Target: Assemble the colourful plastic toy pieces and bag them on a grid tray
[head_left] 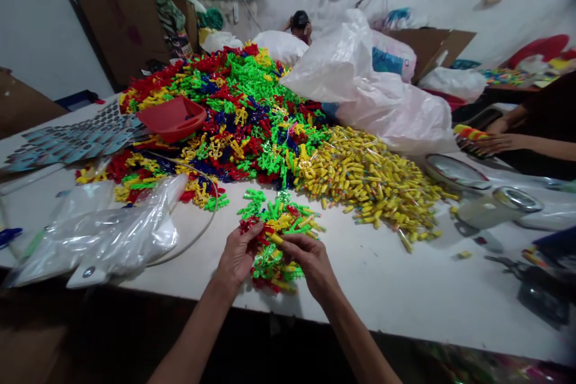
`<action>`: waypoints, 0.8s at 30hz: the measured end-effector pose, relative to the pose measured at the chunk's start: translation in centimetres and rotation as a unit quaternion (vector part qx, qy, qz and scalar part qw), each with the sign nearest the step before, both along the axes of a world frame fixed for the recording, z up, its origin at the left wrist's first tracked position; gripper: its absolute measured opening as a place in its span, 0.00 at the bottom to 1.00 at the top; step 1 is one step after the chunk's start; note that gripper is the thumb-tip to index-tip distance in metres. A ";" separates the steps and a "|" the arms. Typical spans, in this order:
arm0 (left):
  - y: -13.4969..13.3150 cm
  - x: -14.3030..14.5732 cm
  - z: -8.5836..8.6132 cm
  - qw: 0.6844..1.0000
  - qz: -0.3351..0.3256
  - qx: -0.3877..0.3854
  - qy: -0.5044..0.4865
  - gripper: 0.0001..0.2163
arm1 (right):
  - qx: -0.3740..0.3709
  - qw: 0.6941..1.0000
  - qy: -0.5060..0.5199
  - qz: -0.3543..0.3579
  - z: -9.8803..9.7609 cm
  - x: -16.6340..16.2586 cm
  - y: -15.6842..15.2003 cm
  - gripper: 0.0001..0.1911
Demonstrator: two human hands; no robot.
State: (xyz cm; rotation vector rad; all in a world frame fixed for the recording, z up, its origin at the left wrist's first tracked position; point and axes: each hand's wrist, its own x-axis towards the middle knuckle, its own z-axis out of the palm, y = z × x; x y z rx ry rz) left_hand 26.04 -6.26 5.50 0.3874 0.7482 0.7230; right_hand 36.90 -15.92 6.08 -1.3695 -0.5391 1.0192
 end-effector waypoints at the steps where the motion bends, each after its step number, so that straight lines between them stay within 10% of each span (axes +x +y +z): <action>1: -0.1 0.1 -0.1 1.000 -0.003 -0.008 -0.006 0.14 | 0.000 1.000 0.012 0.005 -0.1 0.1 0.0 0.13; 24: -1.6 -0.5 1.2 0.996 -0.060 -0.052 0.045 0.08 | -0.003 0.990 0.141 0.030 1.0 0.0 -1.0 0.17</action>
